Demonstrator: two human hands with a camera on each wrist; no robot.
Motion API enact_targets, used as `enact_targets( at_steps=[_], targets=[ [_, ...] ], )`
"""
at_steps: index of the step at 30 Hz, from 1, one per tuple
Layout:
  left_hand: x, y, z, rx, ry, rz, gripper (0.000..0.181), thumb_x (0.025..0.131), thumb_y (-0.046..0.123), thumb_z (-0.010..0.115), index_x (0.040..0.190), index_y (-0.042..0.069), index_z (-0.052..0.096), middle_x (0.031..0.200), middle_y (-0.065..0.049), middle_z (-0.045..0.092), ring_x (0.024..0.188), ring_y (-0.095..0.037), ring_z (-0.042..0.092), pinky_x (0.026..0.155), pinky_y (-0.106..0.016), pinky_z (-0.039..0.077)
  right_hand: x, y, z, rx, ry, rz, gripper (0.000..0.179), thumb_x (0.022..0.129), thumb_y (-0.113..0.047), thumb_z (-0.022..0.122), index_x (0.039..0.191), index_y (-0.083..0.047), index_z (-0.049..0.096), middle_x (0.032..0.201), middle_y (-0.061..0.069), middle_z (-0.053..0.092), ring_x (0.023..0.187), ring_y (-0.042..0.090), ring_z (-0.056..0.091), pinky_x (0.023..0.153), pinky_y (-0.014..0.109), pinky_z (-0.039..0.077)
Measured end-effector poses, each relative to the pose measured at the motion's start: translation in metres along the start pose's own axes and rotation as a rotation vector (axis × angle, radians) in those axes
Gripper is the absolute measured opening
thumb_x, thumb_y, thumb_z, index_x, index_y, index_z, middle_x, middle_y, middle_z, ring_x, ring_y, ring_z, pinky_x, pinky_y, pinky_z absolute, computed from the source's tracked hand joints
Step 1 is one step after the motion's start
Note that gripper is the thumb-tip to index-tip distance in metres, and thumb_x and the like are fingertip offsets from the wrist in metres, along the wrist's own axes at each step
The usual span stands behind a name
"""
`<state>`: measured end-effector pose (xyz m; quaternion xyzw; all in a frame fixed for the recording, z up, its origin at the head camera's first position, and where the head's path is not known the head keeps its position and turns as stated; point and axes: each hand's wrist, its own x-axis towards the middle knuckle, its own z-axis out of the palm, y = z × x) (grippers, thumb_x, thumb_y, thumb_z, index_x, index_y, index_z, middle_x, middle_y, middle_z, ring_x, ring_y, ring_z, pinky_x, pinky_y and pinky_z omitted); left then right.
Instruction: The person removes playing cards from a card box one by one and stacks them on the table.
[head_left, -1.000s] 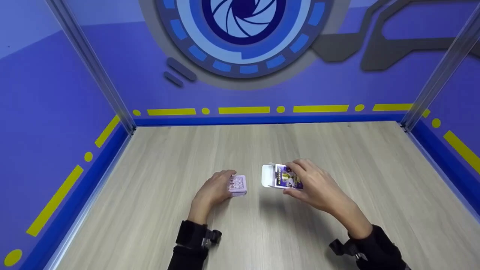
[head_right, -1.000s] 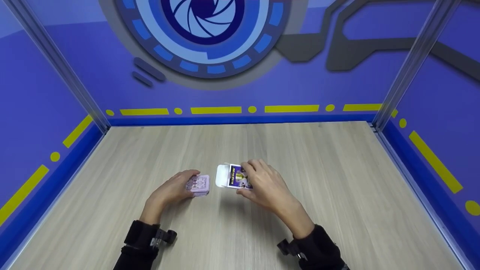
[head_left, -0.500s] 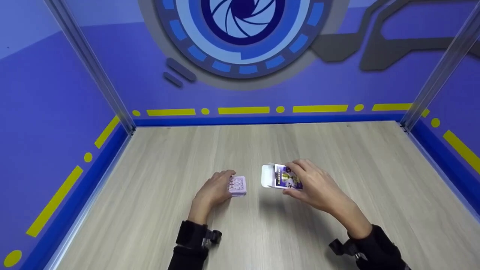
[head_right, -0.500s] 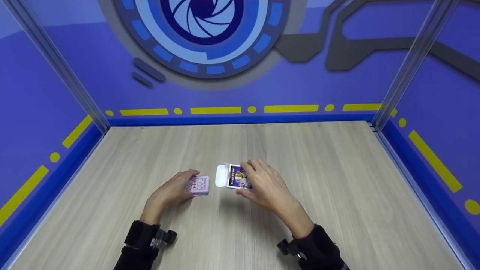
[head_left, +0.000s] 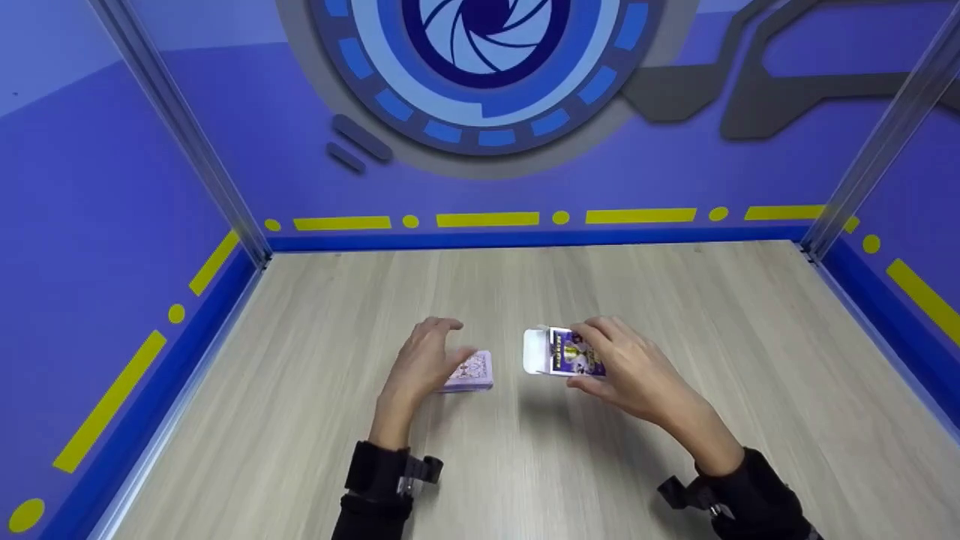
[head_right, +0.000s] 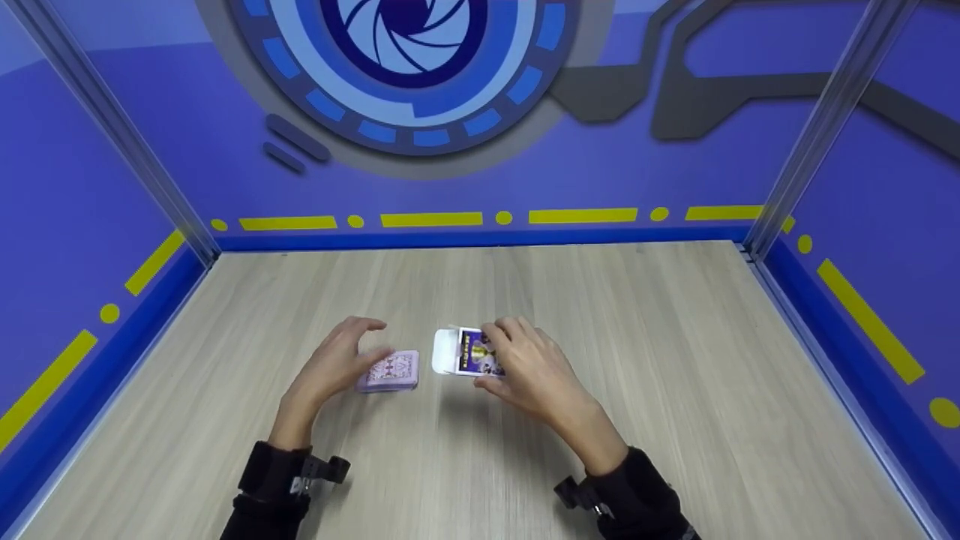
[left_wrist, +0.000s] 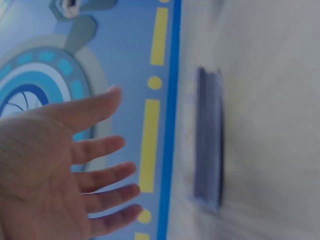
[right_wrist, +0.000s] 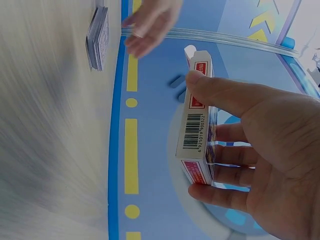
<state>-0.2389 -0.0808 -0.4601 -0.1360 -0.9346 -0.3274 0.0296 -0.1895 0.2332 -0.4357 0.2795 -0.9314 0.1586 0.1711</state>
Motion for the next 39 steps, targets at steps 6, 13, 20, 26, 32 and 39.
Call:
enact_targets(
  at_steps=[6, 13, 20, 26, 32, 39],
  targets=[
    [-0.007, 0.053, 0.008, -0.375, 0.108, 0.106, 0.018, 0.104, 0.025, 0.064, 0.1, 0.008, 0.066, 0.09, -0.001, 0.066, 0.082, -0.015, 0.063, 0.075, -0.033, 0.055, 0.0, 0.0, 0.0, -0.004, 0.0, -0.004, 0.072, 0.079, -0.039, 0.091, 0.134, -0.004, 0.062, 0.126, 0.013, 0.063, 0.112, 0.029, 0.061, 0.085, 0.047, 0.056],
    [-0.015, 0.086, 0.036, -0.502, 0.126, 0.189, 0.014, 0.099, 0.013, 0.069, 0.104, 0.005, 0.059, 0.09, 0.001, 0.062, 0.081, -0.011, 0.059, 0.072, -0.025, 0.053, 0.0, -0.001, 0.001, -0.002, 0.017, -0.009, 0.072, 0.076, -0.036, 0.093, 0.133, -0.003, 0.063, 0.124, 0.012, 0.063, 0.11, 0.028, 0.061, 0.084, 0.045, 0.056],
    [-0.013, 0.079, 0.047, -0.442, 0.098, 0.137, 0.02, 0.096, 0.007, 0.071, 0.111, 0.004, 0.057, 0.095, -0.001, 0.061, 0.085, -0.012, 0.059, 0.074, -0.023, 0.051, 0.0, -0.002, 0.002, -0.009, 0.05, -0.048, 0.072, 0.076, -0.036, 0.093, 0.131, -0.002, 0.063, 0.121, 0.011, 0.064, 0.104, 0.025, 0.061, 0.08, 0.042, 0.056],
    [-0.013, 0.078, 0.049, -0.522, 0.013, 0.076, 0.026, 0.097, 0.012, 0.071, 0.115, 0.005, 0.055, 0.1, -0.002, 0.061, 0.09, -0.013, 0.058, 0.077, -0.024, 0.051, 0.0, -0.003, 0.002, -0.002, 0.048, -0.054, 0.072, 0.076, -0.038, 0.093, 0.132, -0.003, 0.063, 0.122, 0.01, 0.063, 0.104, 0.024, 0.06, 0.079, 0.041, 0.056],
    [-0.012, 0.078, 0.052, -0.533, -0.033, 0.053, 0.028, 0.097, 0.01, 0.072, 0.117, 0.004, 0.053, 0.102, -0.005, 0.06, 0.091, -0.013, 0.058, 0.077, -0.023, 0.049, -0.001, -0.006, 0.001, 0.011, 0.039, -0.068, 0.071, 0.077, -0.038, 0.092, 0.133, -0.005, 0.063, 0.122, 0.008, 0.063, 0.106, 0.022, 0.06, 0.08, 0.04, 0.057],
    [-0.01, 0.077, 0.054, -0.555, -0.013, 0.021, 0.029, 0.091, 0.004, 0.077, 0.11, 0.004, 0.055, 0.096, -0.004, 0.062, 0.086, -0.012, 0.058, 0.074, -0.023, 0.05, 0.0, -0.008, 0.001, 0.005, 0.02, -0.061, 0.072, 0.076, -0.037, 0.093, 0.134, -0.006, 0.063, 0.124, 0.007, 0.063, 0.108, 0.022, 0.061, 0.083, 0.041, 0.057]
  ],
)
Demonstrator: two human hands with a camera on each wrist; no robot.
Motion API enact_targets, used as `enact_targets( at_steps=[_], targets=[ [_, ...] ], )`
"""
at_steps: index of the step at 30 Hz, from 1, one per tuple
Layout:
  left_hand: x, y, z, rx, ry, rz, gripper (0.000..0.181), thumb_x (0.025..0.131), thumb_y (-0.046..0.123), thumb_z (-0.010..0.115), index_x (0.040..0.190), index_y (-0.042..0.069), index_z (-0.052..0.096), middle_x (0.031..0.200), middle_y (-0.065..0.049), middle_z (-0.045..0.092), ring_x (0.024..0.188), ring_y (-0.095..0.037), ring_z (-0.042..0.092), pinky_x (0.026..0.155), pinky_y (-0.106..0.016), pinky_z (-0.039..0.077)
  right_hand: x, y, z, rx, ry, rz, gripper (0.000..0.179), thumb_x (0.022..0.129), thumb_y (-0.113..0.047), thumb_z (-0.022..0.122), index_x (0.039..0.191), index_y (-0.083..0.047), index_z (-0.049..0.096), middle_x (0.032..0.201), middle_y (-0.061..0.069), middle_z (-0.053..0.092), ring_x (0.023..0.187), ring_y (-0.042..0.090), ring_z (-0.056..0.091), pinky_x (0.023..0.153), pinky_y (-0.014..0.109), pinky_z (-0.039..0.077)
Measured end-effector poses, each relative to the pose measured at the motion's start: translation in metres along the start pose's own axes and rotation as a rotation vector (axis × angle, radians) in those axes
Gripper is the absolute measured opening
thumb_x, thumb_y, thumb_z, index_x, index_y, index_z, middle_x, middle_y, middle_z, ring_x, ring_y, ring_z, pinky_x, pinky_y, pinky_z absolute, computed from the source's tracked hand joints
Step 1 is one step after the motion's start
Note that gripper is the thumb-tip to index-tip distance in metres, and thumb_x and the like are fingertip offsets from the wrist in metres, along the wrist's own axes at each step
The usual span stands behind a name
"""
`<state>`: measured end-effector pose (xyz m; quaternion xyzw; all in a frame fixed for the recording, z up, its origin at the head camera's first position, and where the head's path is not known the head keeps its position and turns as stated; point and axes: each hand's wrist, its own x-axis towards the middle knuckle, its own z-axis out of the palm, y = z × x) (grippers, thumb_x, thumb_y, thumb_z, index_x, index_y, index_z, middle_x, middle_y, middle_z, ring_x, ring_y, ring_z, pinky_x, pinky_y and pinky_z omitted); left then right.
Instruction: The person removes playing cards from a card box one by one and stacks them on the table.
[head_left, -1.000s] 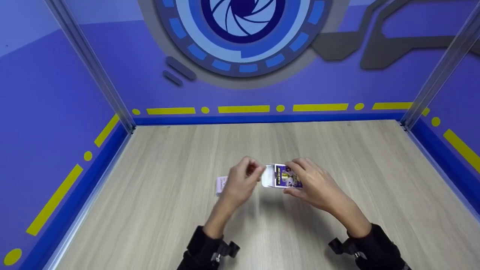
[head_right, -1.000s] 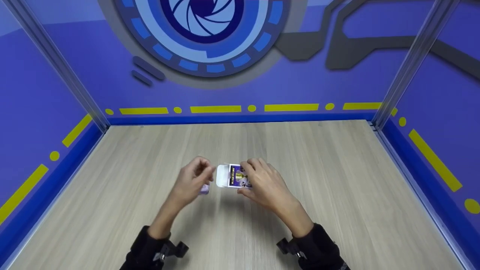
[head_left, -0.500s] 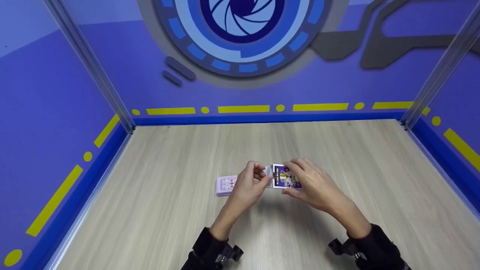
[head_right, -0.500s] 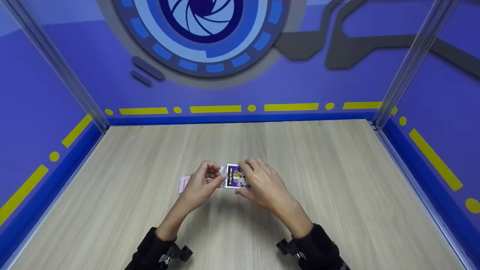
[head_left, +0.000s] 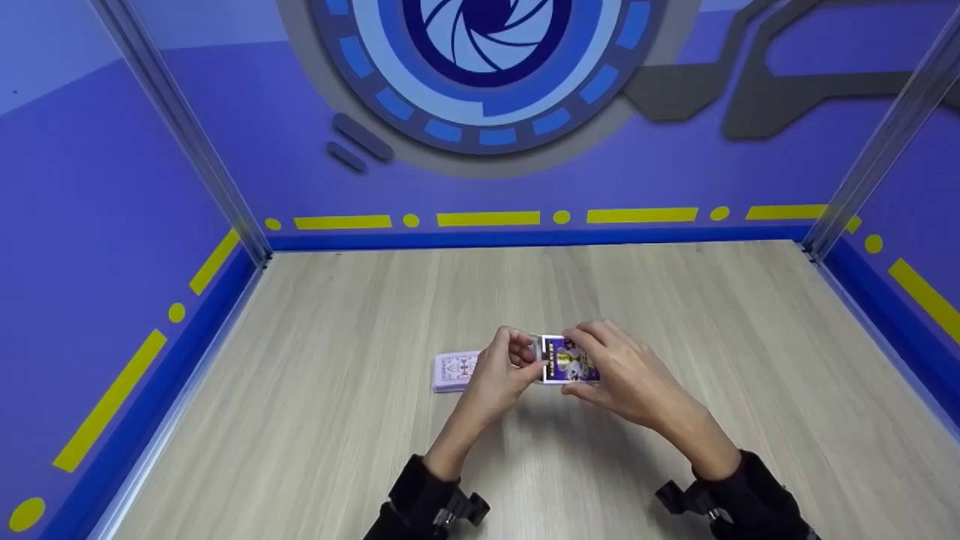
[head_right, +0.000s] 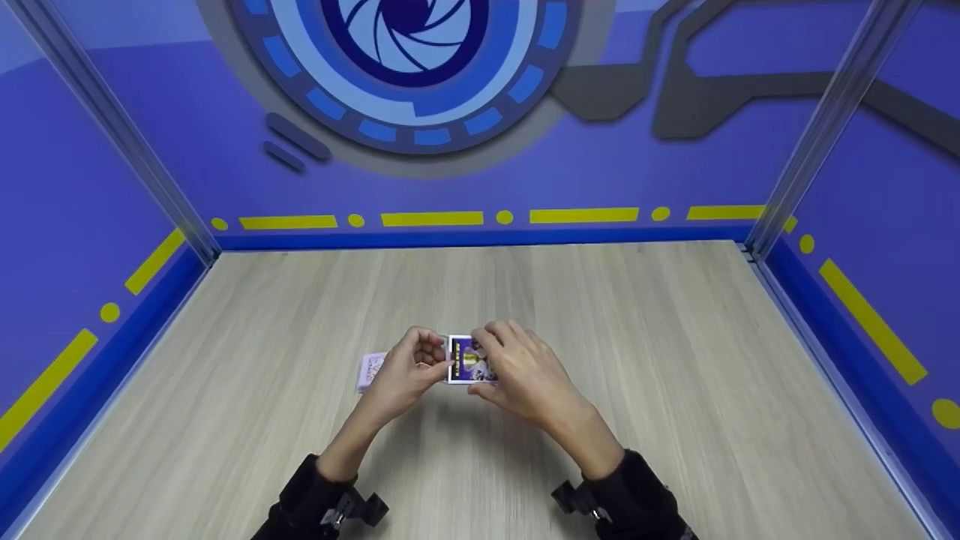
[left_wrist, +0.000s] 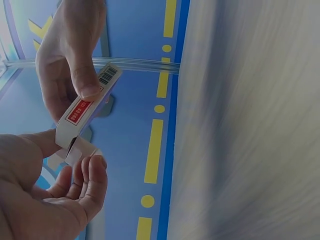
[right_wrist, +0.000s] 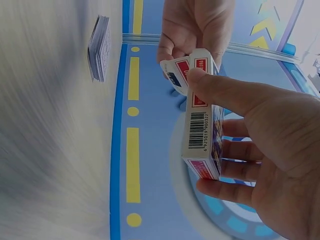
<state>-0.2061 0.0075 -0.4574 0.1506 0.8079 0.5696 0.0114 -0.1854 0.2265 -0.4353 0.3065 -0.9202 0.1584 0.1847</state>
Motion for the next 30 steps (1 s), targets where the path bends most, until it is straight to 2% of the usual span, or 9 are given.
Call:
enact_targets(
  at_steps=[5, 13, 17, 23, 27, 30],
  targets=[
    [0.001, 0.0, 0.0, 0.011, 0.031, -0.023, 0.03, 0.088, 0.005, 0.08, 0.109, 0.005, 0.058, 0.092, -0.002, 0.063, 0.082, -0.011, 0.058, 0.073, -0.023, 0.05, -0.001, 0.001, 0.002, 0.0, -0.007, 0.001, 0.072, 0.077, -0.038, 0.092, 0.134, -0.006, 0.063, 0.124, 0.008, 0.063, 0.108, 0.023, 0.061, 0.083, 0.042, 0.057],
    [0.002, 0.005, -0.008, -0.062, 0.049, -0.047, 0.037, 0.089, 0.0, 0.078, 0.123, -0.001, 0.062, 0.089, -0.004, 0.07, 0.081, -0.016, 0.066, 0.067, -0.024, 0.053, -0.001, 0.004, 0.002, 0.003, -0.005, 0.027, 0.072, 0.077, -0.039, 0.092, 0.135, -0.005, 0.063, 0.125, 0.01, 0.063, 0.108, 0.025, 0.061, 0.084, 0.043, 0.056],
    [0.001, 0.009, -0.015, -0.036, 0.069, -0.034, 0.036, 0.092, 0.001, 0.074, 0.125, 0.001, 0.062, 0.087, -0.002, 0.07, 0.077, -0.013, 0.064, 0.063, -0.024, 0.05, -0.001, 0.004, 0.001, 0.001, -0.017, 0.041, 0.072, 0.079, -0.041, 0.09, 0.135, -0.006, 0.063, 0.126, 0.01, 0.062, 0.109, 0.025, 0.061, 0.083, 0.044, 0.056],
    [-0.003, 0.017, -0.03, 0.132, 0.106, 0.076, 0.032, 0.097, 0.003, 0.064, 0.129, 0.008, 0.068, 0.088, 0.0, 0.061, 0.072, -0.01, 0.053, 0.061, -0.023, 0.043, -0.001, 0.004, -0.001, -0.003, -0.033, 0.066, 0.072, 0.08, -0.043, 0.089, 0.136, -0.005, 0.062, 0.127, 0.012, 0.062, 0.11, 0.026, 0.06, 0.079, 0.045, 0.057],
    [-0.006, 0.021, -0.039, 0.307, 0.08, 0.115, 0.034, 0.096, 0.004, 0.06, 0.126, 0.012, 0.073, 0.095, 0.001, 0.06, 0.077, -0.01, 0.049, 0.065, -0.025, 0.042, 0.0, 0.004, -0.002, 0.005, -0.031, 0.069, 0.072, 0.081, -0.043, 0.089, 0.136, -0.006, 0.062, 0.127, 0.012, 0.062, 0.11, 0.026, 0.06, 0.079, 0.045, 0.057],
    [-0.008, 0.022, -0.044, 0.413, 0.048, 0.127, 0.033, 0.096, 0.009, 0.065, 0.127, 0.012, 0.073, 0.107, -0.001, 0.057, 0.083, -0.012, 0.051, 0.07, -0.027, 0.045, 0.0, 0.004, -0.002, 0.006, -0.029, 0.068, 0.072, 0.081, -0.043, 0.088, 0.136, -0.006, 0.062, 0.127, 0.012, 0.062, 0.11, 0.026, 0.06, 0.079, 0.045, 0.057]
  ],
)
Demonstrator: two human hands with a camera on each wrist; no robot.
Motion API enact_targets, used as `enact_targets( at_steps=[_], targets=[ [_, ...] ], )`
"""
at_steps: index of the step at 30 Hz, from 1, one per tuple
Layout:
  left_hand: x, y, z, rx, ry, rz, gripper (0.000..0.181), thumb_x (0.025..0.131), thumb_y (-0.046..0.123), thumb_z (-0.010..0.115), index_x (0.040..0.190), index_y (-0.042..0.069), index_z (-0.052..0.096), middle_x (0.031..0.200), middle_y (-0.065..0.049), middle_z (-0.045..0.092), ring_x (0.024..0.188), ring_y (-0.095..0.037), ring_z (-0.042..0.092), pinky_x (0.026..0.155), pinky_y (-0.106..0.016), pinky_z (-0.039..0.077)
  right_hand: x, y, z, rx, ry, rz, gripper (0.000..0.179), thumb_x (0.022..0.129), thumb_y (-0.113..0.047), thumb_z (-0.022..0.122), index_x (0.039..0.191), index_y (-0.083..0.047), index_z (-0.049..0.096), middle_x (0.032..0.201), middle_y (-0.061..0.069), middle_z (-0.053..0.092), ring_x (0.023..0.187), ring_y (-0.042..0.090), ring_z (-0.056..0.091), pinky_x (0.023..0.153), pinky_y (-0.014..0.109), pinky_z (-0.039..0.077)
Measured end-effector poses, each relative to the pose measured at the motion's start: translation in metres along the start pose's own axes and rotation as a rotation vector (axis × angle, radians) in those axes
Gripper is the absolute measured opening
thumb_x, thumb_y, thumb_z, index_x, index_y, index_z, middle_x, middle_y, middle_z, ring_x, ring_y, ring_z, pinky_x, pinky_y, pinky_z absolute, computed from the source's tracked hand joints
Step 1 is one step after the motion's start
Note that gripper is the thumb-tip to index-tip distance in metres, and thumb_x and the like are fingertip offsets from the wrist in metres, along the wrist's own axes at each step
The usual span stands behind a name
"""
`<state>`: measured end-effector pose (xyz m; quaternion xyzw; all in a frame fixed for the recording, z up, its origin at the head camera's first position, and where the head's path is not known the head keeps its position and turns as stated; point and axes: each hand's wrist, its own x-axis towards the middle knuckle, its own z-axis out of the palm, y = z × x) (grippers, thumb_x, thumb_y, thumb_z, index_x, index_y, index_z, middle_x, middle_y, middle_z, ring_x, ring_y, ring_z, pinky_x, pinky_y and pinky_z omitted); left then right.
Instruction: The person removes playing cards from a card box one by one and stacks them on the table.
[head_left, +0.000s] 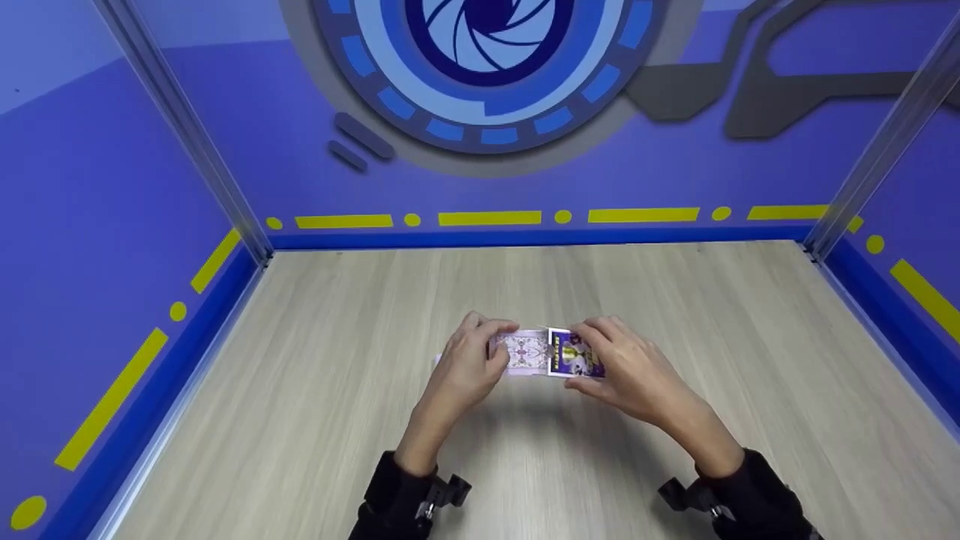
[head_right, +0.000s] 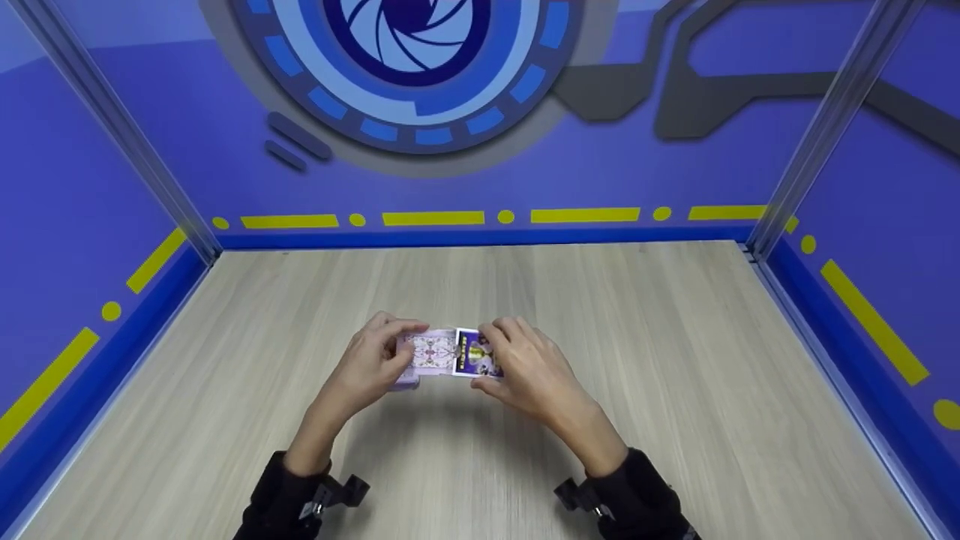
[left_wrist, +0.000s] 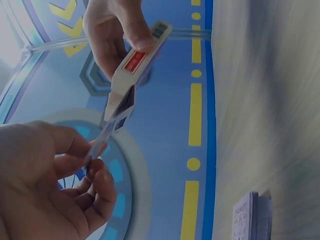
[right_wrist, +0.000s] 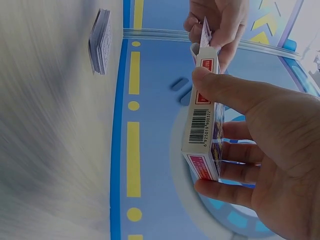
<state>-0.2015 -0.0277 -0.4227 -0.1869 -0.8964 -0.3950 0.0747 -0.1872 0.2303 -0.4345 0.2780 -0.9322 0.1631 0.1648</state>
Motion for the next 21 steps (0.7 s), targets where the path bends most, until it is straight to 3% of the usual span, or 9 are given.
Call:
enact_targets(
  at_steps=[2, 6, 9, 13, 21],
  targets=[
    [-0.002, 0.0, -0.003, 0.037, -0.041, 0.014, 0.037, 0.095, 0.014, 0.072, 0.131, 0.01, 0.07, 0.118, -0.004, 0.054, 0.088, -0.014, 0.053, 0.074, -0.028, 0.048, 0.0, 0.0, 0.0, -0.001, 0.003, -0.002, 0.072, 0.08, -0.043, 0.089, 0.136, -0.006, 0.062, 0.127, 0.012, 0.062, 0.11, 0.026, 0.06, 0.079, 0.045, 0.057],
    [-0.004, 0.0, -0.005, 0.118, -0.119, 0.078, 0.06, 0.085, 0.026, 0.087, 0.138, 0.009, 0.063, 0.131, -0.007, 0.049, 0.101, -0.017, 0.057, 0.082, -0.033, 0.053, -0.001, 0.0, 0.001, -0.003, 0.014, -0.008, 0.072, 0.079, -0.041, 0.09, 0.135, -0.005, 0.062, 0.126, 0.012, 0.062, 0.109, 0.027, 0.061, 0.079, 0.046, 0.057],
    [-0.004, -0.002, -0.005, 0.21, -0.125, 0.157, 0.068, 0.081, 0.028, 0.09, 0.139, 0.009, 0.061, 0.129, -0.008, 0.052, 0.109, -0.02, 0.057, 0.088, -0.036, 0.053, -0.001, 0.0, 0.0, -0.002, 0.014, -0.004, 0.073, 0.079, -0.041, 0.09, 0.136, -0.005, 0.062, 0.127, 0.013, 0.062, 0.109, 0.027, 0.061, 0.08, 0.046, 0.057],
    [-0.004, -0.005, -0.005, 0.311, -0.123, 0.22, 0.066, 0.084, 0.028, 0.088, 0.141, 0.009, 0.061, 0.126, -0.008, 0.055, 0.115, -0.022, 0.053, 0.097, -0.037, 0.049, -0.001, 0.0, 0.0, 0.002, 0.001, 0.003, 0.072, 0.081, -0.043, 0.089, 0.137, -0.005, 0.061, 0.128, 0.012, 0.061, 0.11, 0.026, 0.06, 0.082, 0.045, 0.057],
    [-0.005, -0.01, -0.023, 0.28, -0.124, 0.188, 0.064, 0.084, 0.018, 0.087, 0.141, 0.006, 0.061, 0.13, -0.012, 0.055, 0.118, -0.026, 0.053, 0.1, -0.041, 0.048, 0.0, 0.002, -0.001, 0.008, 0.004, 0.007, 0.071, 0.081, -0.038, 0.089, 0.136, -0.004, 0.061, 0.127, 0.013, 0.061, 0.109, 0.027, 0.059, 0.081, 0.045, 0.055]
  ],
)
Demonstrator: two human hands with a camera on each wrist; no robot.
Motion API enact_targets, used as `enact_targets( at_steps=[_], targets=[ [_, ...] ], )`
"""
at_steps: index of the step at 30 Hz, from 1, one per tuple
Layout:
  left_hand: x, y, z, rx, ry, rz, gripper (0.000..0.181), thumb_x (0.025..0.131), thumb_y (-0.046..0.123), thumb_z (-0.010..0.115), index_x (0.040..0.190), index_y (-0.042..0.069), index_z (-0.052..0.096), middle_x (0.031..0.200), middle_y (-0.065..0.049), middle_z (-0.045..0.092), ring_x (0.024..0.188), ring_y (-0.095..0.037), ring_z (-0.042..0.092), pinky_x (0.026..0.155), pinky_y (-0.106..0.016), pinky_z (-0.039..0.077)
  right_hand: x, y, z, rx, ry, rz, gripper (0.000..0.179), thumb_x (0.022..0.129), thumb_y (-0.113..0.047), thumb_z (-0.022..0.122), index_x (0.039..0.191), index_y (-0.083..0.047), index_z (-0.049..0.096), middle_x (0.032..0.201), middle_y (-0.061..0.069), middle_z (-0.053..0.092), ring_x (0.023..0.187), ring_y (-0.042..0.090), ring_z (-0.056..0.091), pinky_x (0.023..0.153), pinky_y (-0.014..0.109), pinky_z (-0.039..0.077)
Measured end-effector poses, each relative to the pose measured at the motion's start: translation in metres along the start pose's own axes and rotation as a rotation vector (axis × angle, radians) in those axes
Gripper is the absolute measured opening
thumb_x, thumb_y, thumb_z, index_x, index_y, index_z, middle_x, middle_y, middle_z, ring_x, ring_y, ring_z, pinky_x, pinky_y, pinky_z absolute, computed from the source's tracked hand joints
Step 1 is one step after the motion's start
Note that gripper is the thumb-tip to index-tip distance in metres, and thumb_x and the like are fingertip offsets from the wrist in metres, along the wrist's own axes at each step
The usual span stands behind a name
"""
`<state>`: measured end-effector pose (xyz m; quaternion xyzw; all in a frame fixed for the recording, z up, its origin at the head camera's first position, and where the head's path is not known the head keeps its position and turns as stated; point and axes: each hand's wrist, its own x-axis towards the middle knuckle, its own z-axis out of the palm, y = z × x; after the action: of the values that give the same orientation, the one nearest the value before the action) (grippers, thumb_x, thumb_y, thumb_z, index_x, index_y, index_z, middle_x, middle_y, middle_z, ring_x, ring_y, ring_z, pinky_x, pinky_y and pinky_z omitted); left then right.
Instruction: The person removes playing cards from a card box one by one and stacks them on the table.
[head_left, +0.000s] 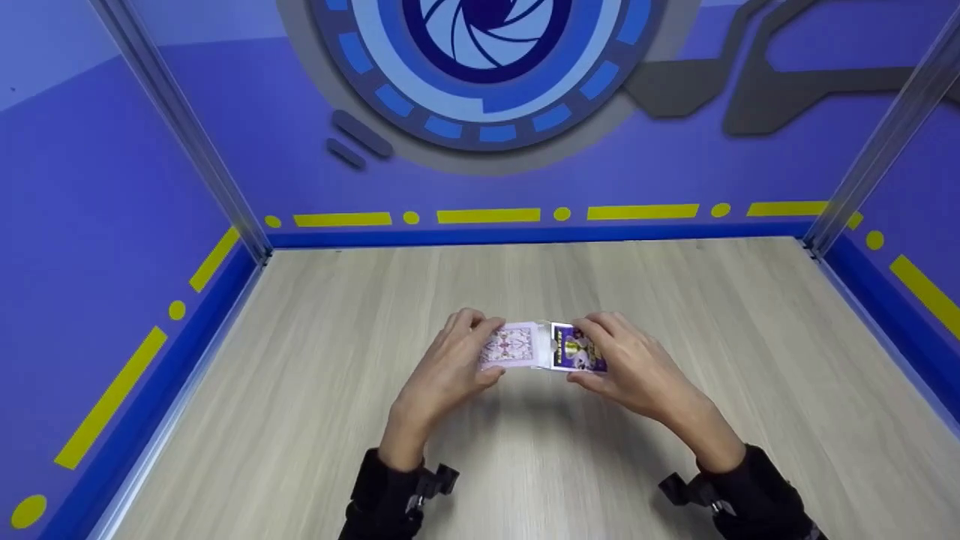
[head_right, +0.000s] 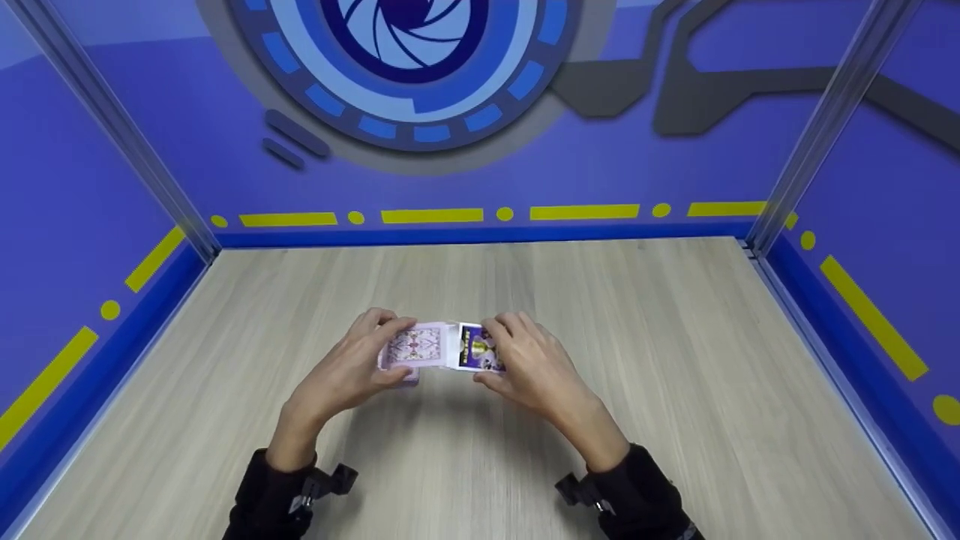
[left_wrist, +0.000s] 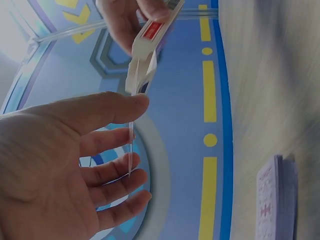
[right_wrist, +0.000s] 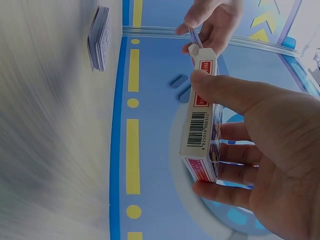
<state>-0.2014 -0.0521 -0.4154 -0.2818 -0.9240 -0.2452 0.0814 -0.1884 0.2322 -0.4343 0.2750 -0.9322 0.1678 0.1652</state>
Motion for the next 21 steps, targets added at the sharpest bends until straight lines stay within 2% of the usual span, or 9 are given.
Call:
enact_targets(
  at_steps=[5, 9, 13, 21],
  targets=[
    [-0.003, -0.01, -0.01, -0.017, 0.014, -0.059, 0.066, 0.083, 0.013, 0.086, 0.142, 0.004, 0.059, 0.133, -0.015, 0.054, 0.121, -0.029, 0.052, 0.104, -0.043, 0.046, 0.001, 0.001, 0.0, 0.001, -0.001, 0.006, 0.07, 0.08, -0.037, 0.089, 0.135, -0.004, 0.061, 0.127, 0.013, 0.061, 0.109, 0.027, 0.06, 0.08, 0.045, 0.055],
    [-0.004, -0.02, -0.012, -0.023, 0.027, -0.094, 0.063, 0.084, 0.008, 0.085, 0.141, 0.001, 0.059, 0.131, -0.016, 0.055, 0.122, -0.032, 0.053, 0.106, -0.045, 0.045, 0.0, 0.002, -0.001, 0.008, 0.001, 0.01, 0.068, 0.08, -0.035, 0.089, 0.134, -0.005, 0.061, 0.126, 0.012, 0.061, 0.109, 0.027, 0.06, 0.081, 0.045, 0.055],
    [-0.003, -0.032, -0.008, -0.039, 0.013, -0.146, 0.062, 0.084, 0.005, 0.082, 0.141, -0.002, 0.058, 0.131, -0.017, 0.055, 0.123, -0.034, 0.053, 0.106, -0.046, 0.045, 0.0, 0.003, -0.001, 0.01, 0.003, 0.007, 0.067, 0.08, -0.035, 0.09, 0.134, -0.005, 0.062, 0.126, 0.012, 0.061, 0.109, 0.026, 0.06, 0.082, 0.046, 0.055],
    [-0.001, -0.052, 0.008, -0.056, -0.064, -0.282, 0.063, 0.084, 0.004, 0.081, 0.142, 0.0, 0.059, 0.132, -0.017, 0.055, 0.121, -0.031, 0.054, 0.103, -0.045, 0.047, 0.0, 0.003, 0.0, 0.007, -0.002, 0.011, 0.067, 0.08, -0.035, 0.09, 0.134, -0.005, 0.062, 0.125, 0.012, 0.062, 0.109, 0.027, 0.06, 0.081, 0.045, 0.055]
  ],
)
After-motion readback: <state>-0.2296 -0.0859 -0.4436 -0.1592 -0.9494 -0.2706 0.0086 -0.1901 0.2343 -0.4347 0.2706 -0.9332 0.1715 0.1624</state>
